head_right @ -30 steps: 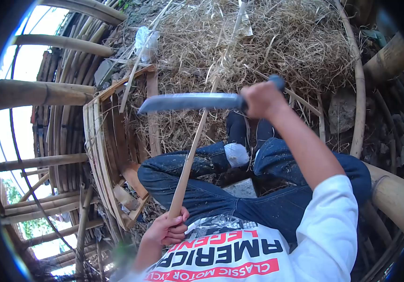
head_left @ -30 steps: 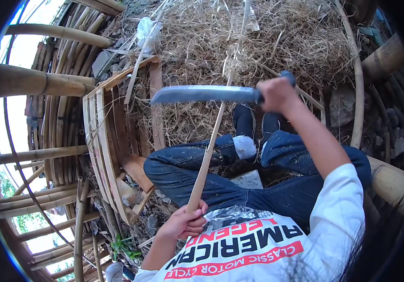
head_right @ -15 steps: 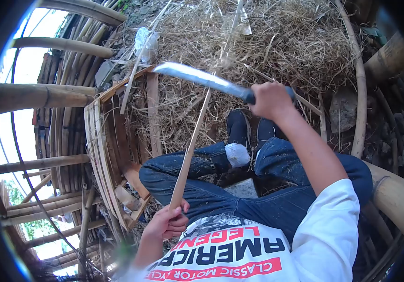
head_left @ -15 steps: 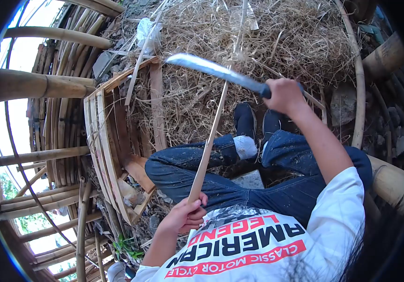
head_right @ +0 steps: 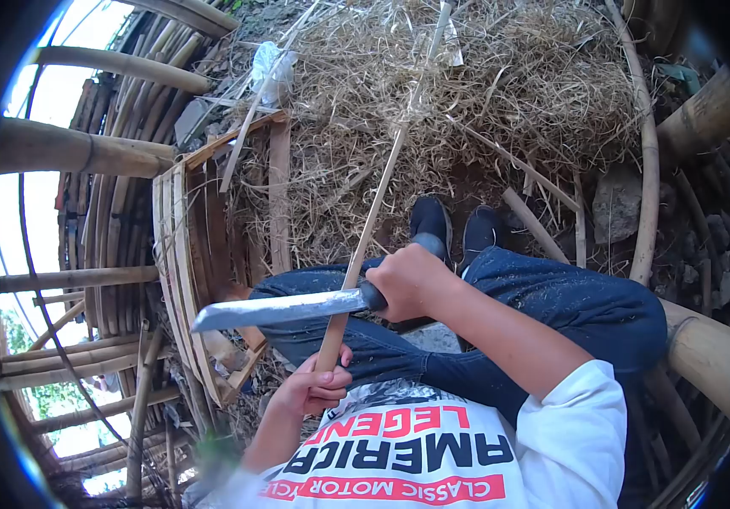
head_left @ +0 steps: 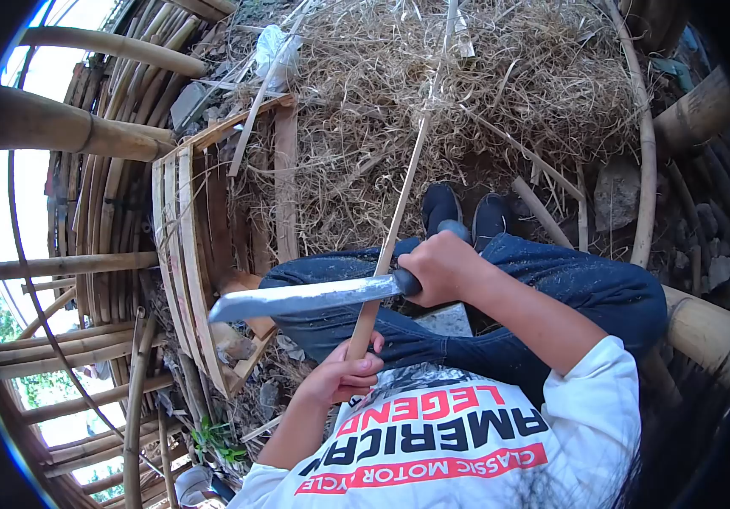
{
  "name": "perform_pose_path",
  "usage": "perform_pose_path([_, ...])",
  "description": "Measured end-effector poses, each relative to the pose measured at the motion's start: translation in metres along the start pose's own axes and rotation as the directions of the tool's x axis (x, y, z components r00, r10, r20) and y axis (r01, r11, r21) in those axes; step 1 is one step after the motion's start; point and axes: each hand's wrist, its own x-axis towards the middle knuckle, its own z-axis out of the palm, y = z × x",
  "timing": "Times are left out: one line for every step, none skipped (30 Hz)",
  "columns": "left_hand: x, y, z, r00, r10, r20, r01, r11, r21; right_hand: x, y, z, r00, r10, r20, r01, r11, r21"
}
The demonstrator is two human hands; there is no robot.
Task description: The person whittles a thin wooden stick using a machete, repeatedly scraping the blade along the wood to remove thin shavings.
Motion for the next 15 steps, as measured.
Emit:
perform_pose_path([0.002, -0.001, -0.001, 1.0, 0.0, 0.005, 0.0, 1.0, 0.0, -0.002, -0.001, 0.003, 0.998, 0.059, -0.011, -0.059, 0.997, 0.056])
perform_pose_path([0.004, -0.002, -0.003, 1.0, -0.006, 0.006, 0.006, 1.0, 0.014, -0.005, -0.003, 0.006, 0.998, 0.062, -0.01, -0.061, 0.997, 0.053])
perform_pose_path([0.005, -0.003, -0.003, 1.0, -0.015, 0.007, 0.015, 0.999, 0.029, -0.007, -0.005, 0.01, 0.993, 0.117, -0.02, -0.114, 0.988, 0.104])
perform_pose_path([0.007, -0.004, 0.0, 1.0, -0.019, 0.01, 0.019, 0.999, 0.03, -0.01, -0.006, 0.011, 0.984, 0.173, -0.029, -0.167, 0.974, 0.156])
perform_pose_path([0.008, -0.005, 0.005, 0.994, 0.013, -0.109, 0.013, 0.972, 0.234, -0.013, -0.007, 0.011, 0.984, 0.177, -0.03, -0.171, 0.973, 0.154])
perform_pose_path([0.009, -0.005, 0.008, 0.973, 0.071, -0.218, 0.03, 0.903, 0.428, -0.016, -0.007, 0.009, 0.97, 0.24, -0.035, -0.233, 0.962, 0.141])
perform_pose_path([0.009, -0.006, 0.008, 0.973, 0.071, -0.218, 0.03, 0.903, 0.428, -0.019, -0.006, 0.008, 0.953, 0.3, -0.039, -0.293, 0.947, 0.13])
perform_pose_path([0.008, -0.008, 0.007, 0.963, 0.107, -0.247, 0.036, 0.857, 0.514, -0.02, -0.002, 0.007, 0.954, 0.299, -0.037, -0.292, 0.947, 0.131])
perform_pose_path([0.008, -0.009, 0.006, 0.952, 0.145, -0.271, 0.047, 0.803, 0.594, -0.021, 0.005, 0.004, 0.935, 0.352, -0.049, -0.344, 0.93, 0.126])
perform_pose_path([0.009, -0.01, 0.007, 0.951, 0.144, -0.273, 0.048, 0.803, 0.594, -0.021, 0.01, 0.002, 0.912, 0.405, -0.061, -0.396, 0.91, 0.121])
perform_pose_path([0.012, -0.011, 0.01, 0.953, 0.135, -0.272, 0.042, 0.828, 0.56, -0.019, 0.012, 0.004, 0.913, 0.404, -0.058, -0.395, 0.911, 0.122])
perform_pose_path([0.014, -0.011, 0.012, 0.955, 0.127, -0.266, 0.034, 0.848, 0.528, -0.016, 0.016, 0.007, 0.903, 0.421, -0.082, -0.415, 0.906, 0.085])
perform_pose_path([0.014, -0.012, 0.012, 0.956, 0.125, -0.265, 0.036, 0.848, 0.528, -0.015, 0.019, 0.007, 0.892, 0.44, -0.105, -0.438, 0.898, 0.05])
perform_pose_path([0.015, -0.013, 0.013, 0.96, 0.128, -0.248, 0.026, 0.844, 0.535, -0.015, 0.022, 0.003, 0.883, 0.462, -0.086, -0.456, 0.887, 0.076])
perform_pose_path([0.016, -0.012, 0.013, 0.964, 0.134, -0.231, 0.013, 0.84, 0.543, -0.016, 0.025, 0.004, 0.883, 0.461, -0.089, -0.456, 0.887, 0.074])
